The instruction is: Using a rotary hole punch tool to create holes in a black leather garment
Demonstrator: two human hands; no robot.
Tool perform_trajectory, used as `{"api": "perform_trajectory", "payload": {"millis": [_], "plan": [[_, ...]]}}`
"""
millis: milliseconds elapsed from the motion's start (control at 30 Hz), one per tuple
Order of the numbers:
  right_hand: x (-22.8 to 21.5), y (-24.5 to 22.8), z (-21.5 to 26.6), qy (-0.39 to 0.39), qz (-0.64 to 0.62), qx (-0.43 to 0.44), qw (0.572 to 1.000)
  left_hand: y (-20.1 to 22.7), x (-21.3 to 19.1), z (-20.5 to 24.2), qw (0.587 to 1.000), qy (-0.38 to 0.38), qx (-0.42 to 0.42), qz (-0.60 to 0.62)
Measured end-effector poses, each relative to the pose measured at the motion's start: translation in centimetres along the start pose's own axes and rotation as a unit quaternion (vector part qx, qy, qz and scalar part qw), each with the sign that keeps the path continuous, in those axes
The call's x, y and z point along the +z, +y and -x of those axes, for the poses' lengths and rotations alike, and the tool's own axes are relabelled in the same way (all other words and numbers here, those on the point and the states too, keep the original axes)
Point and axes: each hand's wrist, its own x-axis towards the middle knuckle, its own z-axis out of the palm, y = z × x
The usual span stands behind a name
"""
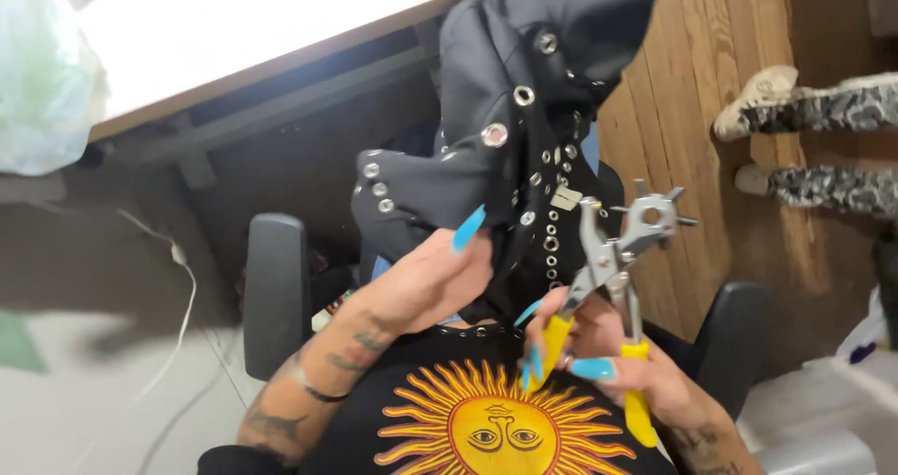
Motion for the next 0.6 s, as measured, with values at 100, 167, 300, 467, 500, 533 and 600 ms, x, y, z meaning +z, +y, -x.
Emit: {"api": "perform_trajectory", "payload": {"millis": [100, 167, 300, 467, 500, 533, 600], "plan": [[0.4, 0.4, 0.0, -0.044, -0.082, 0.006, 0.996, -1.5, 0.9, -1.3, 0.997, -0.036, -0.027, 0.057], [0.2, 0.7, 0.0, -0.109, 0.002, 0.024, 0.994, -1.3, 1.7, -2.5, 0.998, -0.020, -0.001, 0.059], [0.7, 1.2, -0.7, -0.120, -0.013, -0.022, 0.992, -2.0, 1.5, -2.1, 0.998, 0.022, -0.039, 0.050], [1.2, 1.6, -1.8, -0.106, 0.000, -0.084, 0.991, -1.2, 3.7, -1.2, 0.956, 0.202, -0.086, -0.196], [1.3, 1.6, -1.6, -0.104, -0.003, -0.092, 0.990, -0.6, 4.3, -1.3, 0.955, 0.197, -0.091, -0.202], [1.4, 1.5, -1.6, -0.096, -0.001, -0.095, 0.991, 0.1, 4.7, -1.4, 0.945, 0.144, -0.087, -0.282], [1.5, 1.2, -1.7, -0.086, -0.002, -0.102, 0.991, 0.5, 5.2, -1.5, 0.924, 0.085, -0.085, -0.363]]}}
